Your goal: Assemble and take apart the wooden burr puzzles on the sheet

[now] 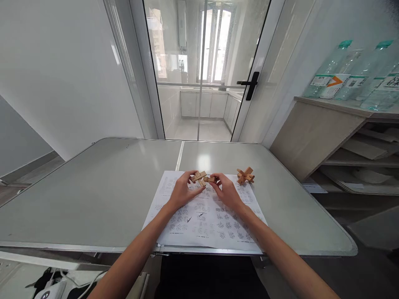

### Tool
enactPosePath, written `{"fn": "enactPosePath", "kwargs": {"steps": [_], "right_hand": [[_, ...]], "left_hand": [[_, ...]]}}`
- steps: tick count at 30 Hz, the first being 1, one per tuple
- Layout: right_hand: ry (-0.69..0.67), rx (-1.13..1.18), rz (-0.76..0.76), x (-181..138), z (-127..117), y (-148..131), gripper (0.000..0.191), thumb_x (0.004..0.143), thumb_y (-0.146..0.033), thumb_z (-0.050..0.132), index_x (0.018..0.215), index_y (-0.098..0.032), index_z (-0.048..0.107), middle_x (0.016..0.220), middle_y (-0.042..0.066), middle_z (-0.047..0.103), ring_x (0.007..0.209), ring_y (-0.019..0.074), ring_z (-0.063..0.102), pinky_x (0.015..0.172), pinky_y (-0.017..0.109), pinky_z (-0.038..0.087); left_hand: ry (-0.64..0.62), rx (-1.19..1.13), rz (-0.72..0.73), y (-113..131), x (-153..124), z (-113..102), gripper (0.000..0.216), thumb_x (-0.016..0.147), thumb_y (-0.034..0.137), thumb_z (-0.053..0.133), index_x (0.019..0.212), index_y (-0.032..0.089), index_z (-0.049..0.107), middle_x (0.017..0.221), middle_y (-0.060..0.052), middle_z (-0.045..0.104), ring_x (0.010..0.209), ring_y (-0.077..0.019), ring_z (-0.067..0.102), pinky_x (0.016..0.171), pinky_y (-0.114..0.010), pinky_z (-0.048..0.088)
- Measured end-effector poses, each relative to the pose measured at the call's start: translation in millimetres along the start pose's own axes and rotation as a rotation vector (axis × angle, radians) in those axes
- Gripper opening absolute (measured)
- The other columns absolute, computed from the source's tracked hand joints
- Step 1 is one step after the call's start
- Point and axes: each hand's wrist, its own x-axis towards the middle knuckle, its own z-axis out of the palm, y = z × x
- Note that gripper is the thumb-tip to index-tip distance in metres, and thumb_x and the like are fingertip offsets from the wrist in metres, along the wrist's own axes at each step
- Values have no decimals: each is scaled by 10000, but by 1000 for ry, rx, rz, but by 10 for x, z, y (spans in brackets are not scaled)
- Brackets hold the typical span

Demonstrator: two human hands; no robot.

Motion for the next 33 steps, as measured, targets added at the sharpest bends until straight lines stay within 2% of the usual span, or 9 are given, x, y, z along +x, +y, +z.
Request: {"fn": "enactPosePath", "kwargs": {"steps": [2, 6, 10, 14, 24, 28, 33], "right_hand": [[7, 22, -52, 13, -10, -4, 241, 1051, -421, 559, 1190, -268, 683, 1133, 97, 654, 951, 257, 657, 880, 432, 572], [15, 20, -68, 18, -28, -17, 272, 1043, -446, 575, 1228, -318, 729, 1173, 100, 590, 1003, 269, 659, 934, 474, 596], [8, 35, -82, 7, -26, -41, 306, 1049, -454, 570, 1295, -340, 712, 1170, 96, 601, 1008, 271, 666, 958, 498, 608], [5, 55, -116, 1, -15, -65, 266, 1051, -422, 579, 1266, -327, 704, 1177, 97, 631, 995, 269, 677, 950, 504, 616], [7, 10, -117, -2, -39, -59, 186, 1018, -417, 632, 1110, -317, 761, 1099, 86, 643, 929, 262, 668, 901, 474, 591], [-36, -26, -98, 10, -66, -102, 173, 1003, -398, 664, 1124, -337, 771, 999, 65, 719, 936, 280, 665, 901, 459, 553], [-73, -29, -92, -1, -80, -146, 197, 1001, -399, 669, 1156, -325, 766, 952, 51, 744, 877, 265, 672, 852, 427, 537]], "left_hand": [[-5, 6, 11, -13, -7, 9, 592, 792, 381, 849, 1314, 250, 603, 1145, -43, 730, 869, -188, 658, 809, -360, 562], [-15, 2, 33, -18, -13, 13, 570, 803, 335, 830, 1318, 261, 597, 1156, -41, 720, 892, -194, 664, 837, -371, 567], [-19, 14, 54, 1, -6, -2, 553, 812, 299, 807, 1319, 265, 588, 1183, -48, 709, 961, -215, 669, 864, -382, 568], [-56, 11, 109, 39, 1, -26, 544, 807, 236, 785, 1312, 270, 584, 1213, -54, 695, 1056, -235, 665, 921, -394, 563], [-107, -11, 121, 104, 2, -57, 548, 812, 221, 778, 1323, 290, 593, 1247, -58, 691, 1133, -261, 663, 1000, -445, 559], [-112, -1, 128, 72, 0, -50, 570, 792, 211, 804, 1318, 304, 605, 1248, -45, 696, 1151, -262, 660, 1020, -444, 550], [-147, -1, 141, 42, -4, -41, 597, 778, 200, 819, 1326, 318, 615, 1295, -46, 686, 1206, -275, 640, 1053, -456, 536]]}}
